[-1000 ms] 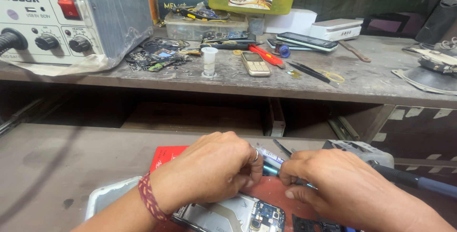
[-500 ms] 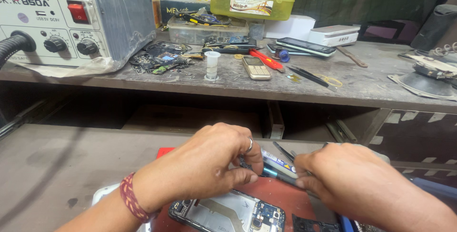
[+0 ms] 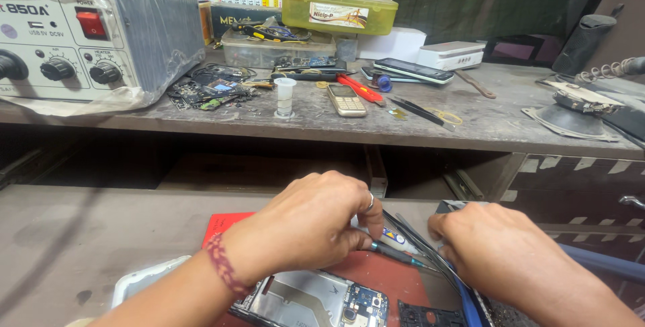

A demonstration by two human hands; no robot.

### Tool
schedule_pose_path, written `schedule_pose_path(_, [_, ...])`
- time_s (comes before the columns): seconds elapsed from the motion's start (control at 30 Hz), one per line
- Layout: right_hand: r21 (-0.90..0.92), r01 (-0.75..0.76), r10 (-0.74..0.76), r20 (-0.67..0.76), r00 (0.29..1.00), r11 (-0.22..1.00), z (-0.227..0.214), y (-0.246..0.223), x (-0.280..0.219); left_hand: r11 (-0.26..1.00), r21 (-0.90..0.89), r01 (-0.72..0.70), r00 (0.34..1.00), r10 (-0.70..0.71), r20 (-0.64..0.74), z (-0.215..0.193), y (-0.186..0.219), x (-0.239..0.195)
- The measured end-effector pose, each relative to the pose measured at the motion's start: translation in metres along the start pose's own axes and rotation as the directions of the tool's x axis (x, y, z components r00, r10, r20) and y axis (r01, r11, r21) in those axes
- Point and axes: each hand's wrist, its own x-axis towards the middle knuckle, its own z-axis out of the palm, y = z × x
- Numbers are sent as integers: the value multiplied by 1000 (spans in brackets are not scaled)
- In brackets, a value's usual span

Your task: The person uses tweezers to manipulate a small component on a disassembled smartphone motherboard. They then use a soldering iron to work on the circuit board and a hot air gun to heat a specific area of the device.

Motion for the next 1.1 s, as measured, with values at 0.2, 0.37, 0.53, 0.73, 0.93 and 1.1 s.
schedule_pose_path(0.2, [108, 8, -8, 2, 1000, 994, -8, -16, 0, 965, 263, -7, 1000, 2, 19, 22, -22, 20])
schedule_pose_path(0.37, [243, -1, -8, 36, 999, 970, -21, -28, 5, 943, 331, 14, 989, -62, 136, 36, -37, 28])
schedule_pose_path(0.53, [288, 30, -34, 10, 999, 957, -20, -32, 14, 956, 282, 83, 971, -141, 191, 41, -42, 29])
schedule_pose_path(0.73, [392, 98, -68, -88, 994, 915, -14, -35, 24, 973, 226, 51, 990, -79, 115, 36, -42, 20])
schedule_pose_path(0.93, [434, 114, -54, -149, 987, 894, -19, -46, 24, 986, 162, 45, 998, -52, 36, 13, -35, 11])
schedule_pose_path(1.1, [442, 289, -145, -331, 933, 849, -28, -49, 19, 975, 220, 13, 997, 5, -82, -15, -21, -4])
